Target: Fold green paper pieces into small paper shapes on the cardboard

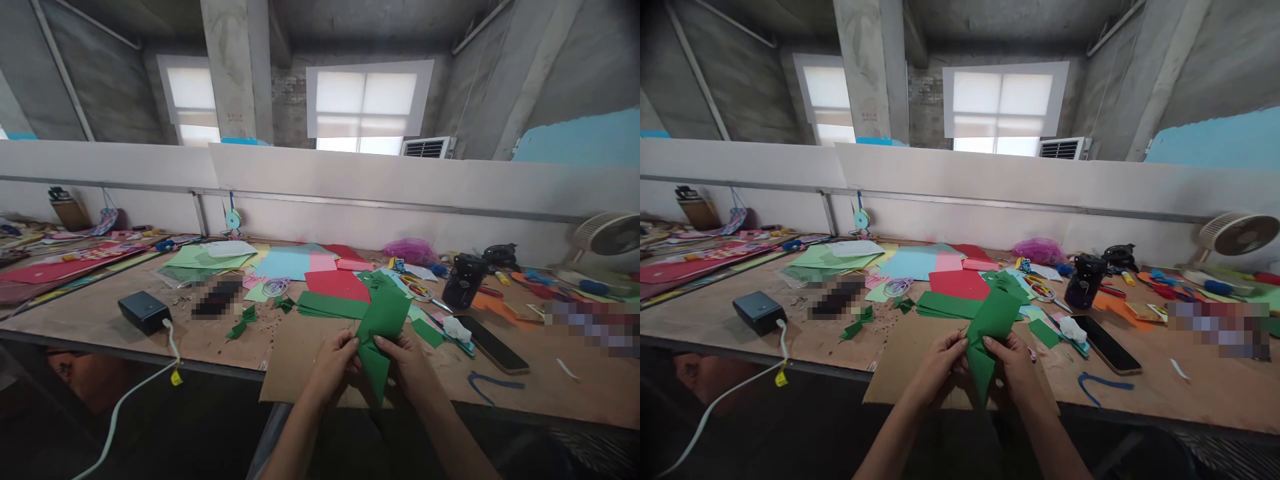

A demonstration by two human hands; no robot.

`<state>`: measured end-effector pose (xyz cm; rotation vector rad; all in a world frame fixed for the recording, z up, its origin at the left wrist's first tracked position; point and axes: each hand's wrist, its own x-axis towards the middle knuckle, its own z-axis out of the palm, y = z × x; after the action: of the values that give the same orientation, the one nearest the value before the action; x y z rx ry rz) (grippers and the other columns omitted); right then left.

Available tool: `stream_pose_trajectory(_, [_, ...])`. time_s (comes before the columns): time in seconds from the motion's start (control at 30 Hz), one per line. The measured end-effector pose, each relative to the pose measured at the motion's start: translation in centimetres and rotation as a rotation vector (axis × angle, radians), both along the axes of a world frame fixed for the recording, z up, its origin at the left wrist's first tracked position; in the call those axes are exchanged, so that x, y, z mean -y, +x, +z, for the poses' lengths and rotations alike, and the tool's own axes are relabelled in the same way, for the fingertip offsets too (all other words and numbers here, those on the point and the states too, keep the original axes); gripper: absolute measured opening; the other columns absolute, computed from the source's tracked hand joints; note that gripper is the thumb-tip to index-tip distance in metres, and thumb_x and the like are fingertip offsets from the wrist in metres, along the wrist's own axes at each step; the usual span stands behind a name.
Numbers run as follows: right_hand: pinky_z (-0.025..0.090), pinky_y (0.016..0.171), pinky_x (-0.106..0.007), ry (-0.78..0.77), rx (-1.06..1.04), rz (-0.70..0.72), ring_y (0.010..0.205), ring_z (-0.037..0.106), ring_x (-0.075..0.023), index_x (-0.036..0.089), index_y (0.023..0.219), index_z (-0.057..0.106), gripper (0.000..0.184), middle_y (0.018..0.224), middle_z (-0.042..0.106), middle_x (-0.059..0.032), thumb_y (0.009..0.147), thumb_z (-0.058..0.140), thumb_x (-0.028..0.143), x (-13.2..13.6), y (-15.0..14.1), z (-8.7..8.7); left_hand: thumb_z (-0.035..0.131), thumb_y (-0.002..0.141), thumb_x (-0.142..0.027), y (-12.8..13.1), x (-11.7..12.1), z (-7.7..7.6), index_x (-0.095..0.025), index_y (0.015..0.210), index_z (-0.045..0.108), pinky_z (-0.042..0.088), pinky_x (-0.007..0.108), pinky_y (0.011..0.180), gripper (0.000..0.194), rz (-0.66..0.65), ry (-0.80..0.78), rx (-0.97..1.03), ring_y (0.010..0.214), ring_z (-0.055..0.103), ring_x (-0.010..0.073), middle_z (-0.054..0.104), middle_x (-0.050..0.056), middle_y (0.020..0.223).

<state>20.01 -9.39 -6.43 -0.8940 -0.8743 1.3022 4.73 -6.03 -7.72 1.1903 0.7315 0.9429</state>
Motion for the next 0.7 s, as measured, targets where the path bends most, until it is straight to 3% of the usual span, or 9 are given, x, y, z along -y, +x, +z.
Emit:
stream_pose_trajectory(0.27, [0.051,0.073,-0.04,0.028,-0.016,-0.052,0.074,0.067,-0.0271,0.02,0.084,0.073,0.025,0.082,0.074,-0.0053,0.062,0.08,0.03,-0.11,-0.08,-0.05,0.056,0.08,-0.044,0.3,0.32,0.19,-0.018,0.07,0.052,0.036,0.02,0.048,0.028,0.098,0.072,-0.086,0.046,0.047,0.0094,0.052,-0.004,0.052])
stream_pose_trajectory(0.43, [0.049,0.075,-0.041,0.0,0.008,-0.027,0.076,0.065,-0.0268,0.02,0.085,0.072,0.027,0.081,0.073,-0.0048,0.061,0.08,0.029,-0.13,-0.1,-0.05,0.06,0.078,-0.045,0.2,0.07,-0.2,-0.018,0.069,0.052,0.035,0.02,0.048,0.03,0.072,0.043,-0.072,0.048,0.049,0.0094,0.052,-0.004,0.053])
stream_pose_trajectory(0.57, [0.046,0.073,-0.036,0.124,0.109,-0.157,0.078,0.06,-0.0245,0.025,0.076,0.071,0.014,0.08,0.069,-0.0026,0.062,0.075,0.027,-0.08,0.31,-0.13,0.061,0.076,-0.046,0.33,0.04,-0.48,-0.018,0.068,0.051,0.032,0.02,0.046,0.031,0.082,0.001,-0.054,0.043,0.047,0.0087,0.05,-0.005,0.05])
stream_pose_trajectory(0.7, [0.042,0.064,-0.034,0.144,0.129,-0.136,0.069,0.054,-0.0222,0.026,0.072,0.069,0.008,0.072,0.064,-0.0021,0.064,0.071,0.027,-0.19,0.59,-0.11,0.062,0.075,-0.048,0.53,0.07,-0.45,-0.018,0.069,0.051,0.031,0.019,0.044,0.033,0.062,-0.025,-0.013,0.04,0.045,0.008,0.051,-0.005,0.047])
